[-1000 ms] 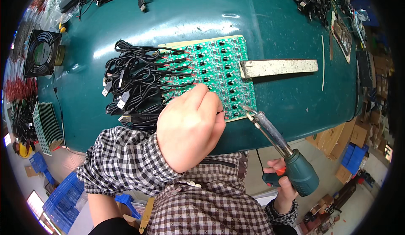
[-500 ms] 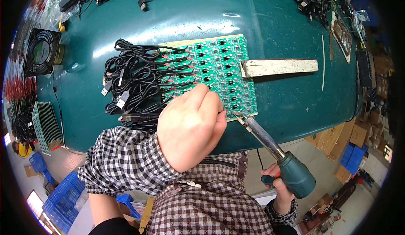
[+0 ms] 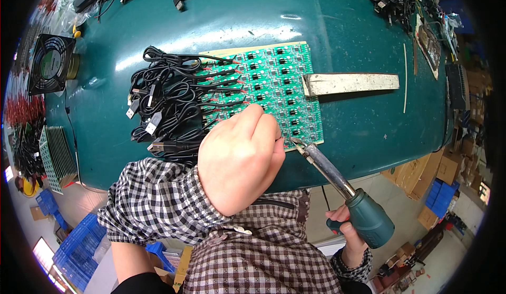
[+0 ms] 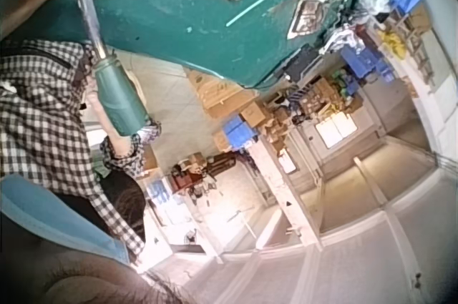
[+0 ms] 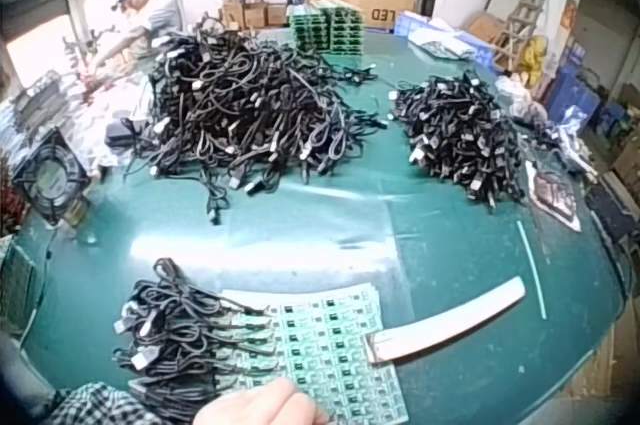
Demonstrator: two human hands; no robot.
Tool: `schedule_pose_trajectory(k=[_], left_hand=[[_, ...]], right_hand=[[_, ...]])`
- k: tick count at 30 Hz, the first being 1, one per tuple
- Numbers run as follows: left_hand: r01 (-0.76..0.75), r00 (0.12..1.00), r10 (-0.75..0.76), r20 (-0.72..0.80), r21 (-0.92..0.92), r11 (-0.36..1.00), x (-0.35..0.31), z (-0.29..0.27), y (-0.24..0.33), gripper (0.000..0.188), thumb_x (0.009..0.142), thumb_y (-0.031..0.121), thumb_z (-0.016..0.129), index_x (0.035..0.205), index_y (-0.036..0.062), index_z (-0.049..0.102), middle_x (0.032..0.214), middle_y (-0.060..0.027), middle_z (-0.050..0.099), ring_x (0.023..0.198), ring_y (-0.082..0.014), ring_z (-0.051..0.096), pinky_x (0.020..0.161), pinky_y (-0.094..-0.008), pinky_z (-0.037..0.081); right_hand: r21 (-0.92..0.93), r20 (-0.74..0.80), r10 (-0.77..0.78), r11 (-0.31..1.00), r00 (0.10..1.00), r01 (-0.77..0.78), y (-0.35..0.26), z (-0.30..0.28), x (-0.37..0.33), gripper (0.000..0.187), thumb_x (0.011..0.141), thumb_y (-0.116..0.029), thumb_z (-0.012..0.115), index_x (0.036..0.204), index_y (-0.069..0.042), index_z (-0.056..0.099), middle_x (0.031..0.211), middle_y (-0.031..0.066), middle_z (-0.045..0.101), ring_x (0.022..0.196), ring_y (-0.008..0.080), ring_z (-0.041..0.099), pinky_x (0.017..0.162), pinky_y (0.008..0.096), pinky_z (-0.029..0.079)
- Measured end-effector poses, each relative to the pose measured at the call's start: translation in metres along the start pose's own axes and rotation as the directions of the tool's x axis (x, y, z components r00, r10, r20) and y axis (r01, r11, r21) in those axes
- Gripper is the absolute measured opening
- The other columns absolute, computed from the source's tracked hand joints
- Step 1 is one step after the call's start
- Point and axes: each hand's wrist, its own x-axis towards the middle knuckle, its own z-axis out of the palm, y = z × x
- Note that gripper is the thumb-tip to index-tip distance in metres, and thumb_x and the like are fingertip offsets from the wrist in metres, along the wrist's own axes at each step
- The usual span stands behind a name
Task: The person solders the wire ends of bundled USB cables to circuit boards using a soldering tool.
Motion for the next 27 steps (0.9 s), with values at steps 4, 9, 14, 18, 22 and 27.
schedule_pose_trajectory(k=[4,9,14,18,22,27], left_hand=[[-0.001,1.000,0.001,0.002,0.009,1.000,0.000,-0.001,0.000,0.019,0.070,0.002,0.071,0.077,0.0063,0.053,0.075,-0.0075,0.053,0.065,-0.0270,0.058,0.058,-0.0361,0.047],[0.002,1.000,-0.002,0.009,0.012,1.000,0.000,-0.001,0.000,0.019,0.070,0.002,0.071,0.077,0.0061,0.053,0.075,-0.0076,0.053,0.066,-0.0270,0.058,0.058,-0.0361,0.047],[0.003,1.000,-0.003,0.015,0.011,1.000,0.000,-0.002,-0.002,0.020,0.070,0.003,0.071,0.078,0.0062,0.054,0.076,-0.0075,0.053,0.066,-0.0268,0.058,0.059,-0.0361,0.047],[0.004,1.000,-0.004,0.021,0.026,1.000,0.001,-0.003,0.003,0.019,0.071,0.003,0.072,0.078,0.0064,0.054,0.076,-0.0072,0.053,0.066,-0.0266,0.057,0.059,-0.0358,0.046],[0.006,1.000,-0.006,0.013,0.022,1.000,0.001,-0.002,0.000,0.019,0.071,0.003,0.072,0.078,0.0064,0.054,0.076,-0.0069,0.053,0.065,-0.0265,0.057,0.059,-0.0356,0.046],[-0.001,1.000,0.001,0.013,0.015,1.000,0.001,-0.002,0.000,0.020,0.070,0.003,0.072,0.078,0.0065,0.054,0.075,-0.0067,0.053,0.065,-0.0263,0.057,0.059,-0.0354,0.046]], right_hand=[[-0.104,0.053,-0.025,0.994,0.998,0.030,0.003,-0.005,-0.001,0.049,0.071,-0.011,0.085,0.108,0.007,0.058,0.082,0.0135,0.069,0.079,0.0242,0.071,0.077,0.0382,0.060],[-0.056,0.026,0.011,0.998,1.000,-0.009,0.000,-0.001,-0.001,0.046,0.071,-0.007,0.084,0.105,0.008,0.059,0.083,0.0132,0.068,0.080,0.0240,0.071,0.077,0.0378,0.060],[-0.151,0.086,-0.010,0.988,0.996,0.023,0.006,-0.007,-0.002,0.045,0.071,-0.007,0.083,0.105,0.008,0.059,0.083,0.0131,0.067,0.080,0.0240,0.071,0.076,0.0375,0.060],[-0.049,-0.003,-0.003,0.999,1.000,0.003,0.000,0.000,-0.003,0.048,0.072,-0.013,0.085,0.106,0.008,0.057,0.083,0.0134,0.068,0.079,0.0244,0.071,0.075,0.0374,0.060],[0.000,-0.031,-0.006,1.000,1.000,0.006,-0.004,0.002,-0.001,0.051,0.073,-0.020,0.086,0.104,0.007,0.056,0.083,0.0140,0.069,0.079,0.0254,0.071,0.075,0.0386,0.060],[0.018,-0.030,-0.012,1.000,0.999,0.013,0.000,0.002,-0.001,0.050,0.074,-0.022,0.085,0.104,0.006,0.056,0.081,0.0138,0.067,0.076,0.0253,0.069,0.075,0.0423,0.060]])
